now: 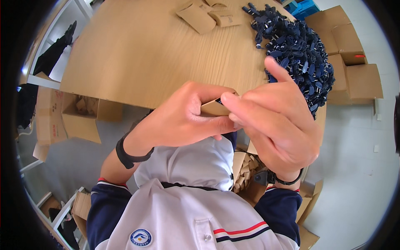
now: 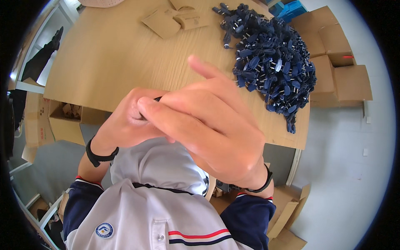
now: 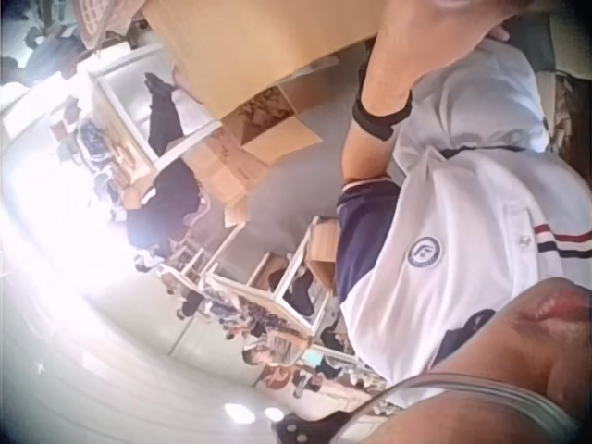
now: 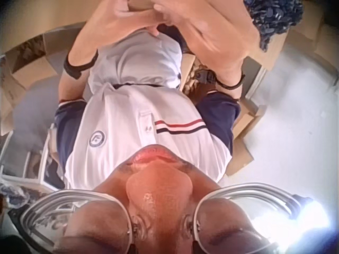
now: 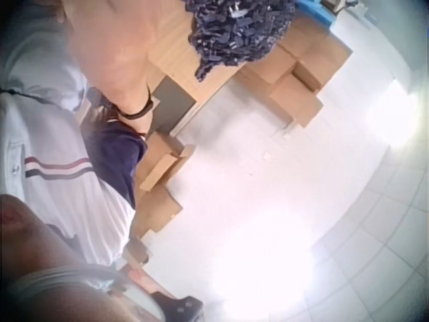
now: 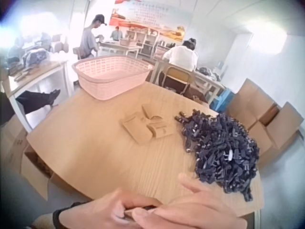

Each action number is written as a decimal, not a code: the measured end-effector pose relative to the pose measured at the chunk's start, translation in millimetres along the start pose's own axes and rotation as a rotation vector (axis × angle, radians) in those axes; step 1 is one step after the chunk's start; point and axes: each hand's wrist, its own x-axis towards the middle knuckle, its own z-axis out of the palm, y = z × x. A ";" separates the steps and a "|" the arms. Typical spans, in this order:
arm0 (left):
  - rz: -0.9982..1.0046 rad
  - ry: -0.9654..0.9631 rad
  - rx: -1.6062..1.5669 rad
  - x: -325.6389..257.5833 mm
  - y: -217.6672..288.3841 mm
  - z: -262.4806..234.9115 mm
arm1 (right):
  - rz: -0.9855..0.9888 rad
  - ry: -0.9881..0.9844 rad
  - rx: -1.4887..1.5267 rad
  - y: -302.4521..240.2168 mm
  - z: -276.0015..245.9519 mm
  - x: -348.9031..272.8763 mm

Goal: Placing folded blue lanyards into cardboard sleeves and then into a basket.

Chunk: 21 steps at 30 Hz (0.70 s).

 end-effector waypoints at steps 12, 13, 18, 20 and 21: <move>-0.098 0.008 0.135 0.9 -29.8 -10.5 | 0.316 -0.083 0.140 12.6 22.2 -21.6; -0.102 0.003 0.137 1.1 -27.8 -11.1 | 0.365 -0.133 0.204 13.0 20.4 -22.8; -0.122 0.155 -0.329 1.0 -7.1 -0.8 | 0.170 -0.003 0.180 21.8 1.0 -24.4; -0.026 0.111 -0.279 6.4 4.5 0.8 | 0.194 0.252 0.157 20.9 -1.8 -32.9; 0.034 0.159 -0.449 14.1 7.9 9.0 | 0.229 0.275 0.208 17.8 9.5 -33.4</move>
